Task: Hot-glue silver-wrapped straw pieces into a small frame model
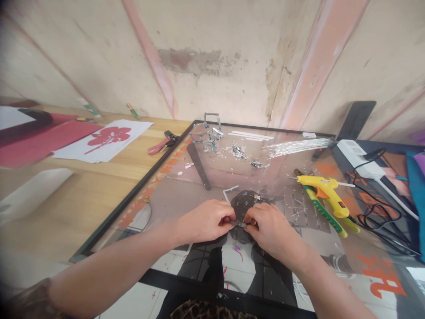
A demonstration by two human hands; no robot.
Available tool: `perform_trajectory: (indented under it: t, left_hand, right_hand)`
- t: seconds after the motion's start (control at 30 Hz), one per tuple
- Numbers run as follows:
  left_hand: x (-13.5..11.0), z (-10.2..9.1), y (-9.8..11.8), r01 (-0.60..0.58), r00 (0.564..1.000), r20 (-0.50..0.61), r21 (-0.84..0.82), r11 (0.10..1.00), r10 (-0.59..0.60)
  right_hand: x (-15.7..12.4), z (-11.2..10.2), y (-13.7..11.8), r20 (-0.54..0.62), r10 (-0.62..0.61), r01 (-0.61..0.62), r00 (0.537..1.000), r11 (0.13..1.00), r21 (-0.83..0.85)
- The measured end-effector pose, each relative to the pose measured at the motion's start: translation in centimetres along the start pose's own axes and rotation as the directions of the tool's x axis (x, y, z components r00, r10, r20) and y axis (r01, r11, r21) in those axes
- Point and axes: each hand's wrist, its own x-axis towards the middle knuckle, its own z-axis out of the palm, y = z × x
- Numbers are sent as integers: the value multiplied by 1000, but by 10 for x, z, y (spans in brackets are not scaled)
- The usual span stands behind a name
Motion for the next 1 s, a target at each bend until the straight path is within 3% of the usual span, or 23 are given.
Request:
perform_trajectory:
  t: [0.3,1.0]
  left_hand:
    - [2,0,-2,-58,998,14,8,998,58]
    - [0,-2,2,-43,999,26,4,999,43]
  right_hand:
    - [0,4,1,-11,-21,22,1000,1000,14]
    - [1,4,-1,1,-7,7,1000,1000,5]
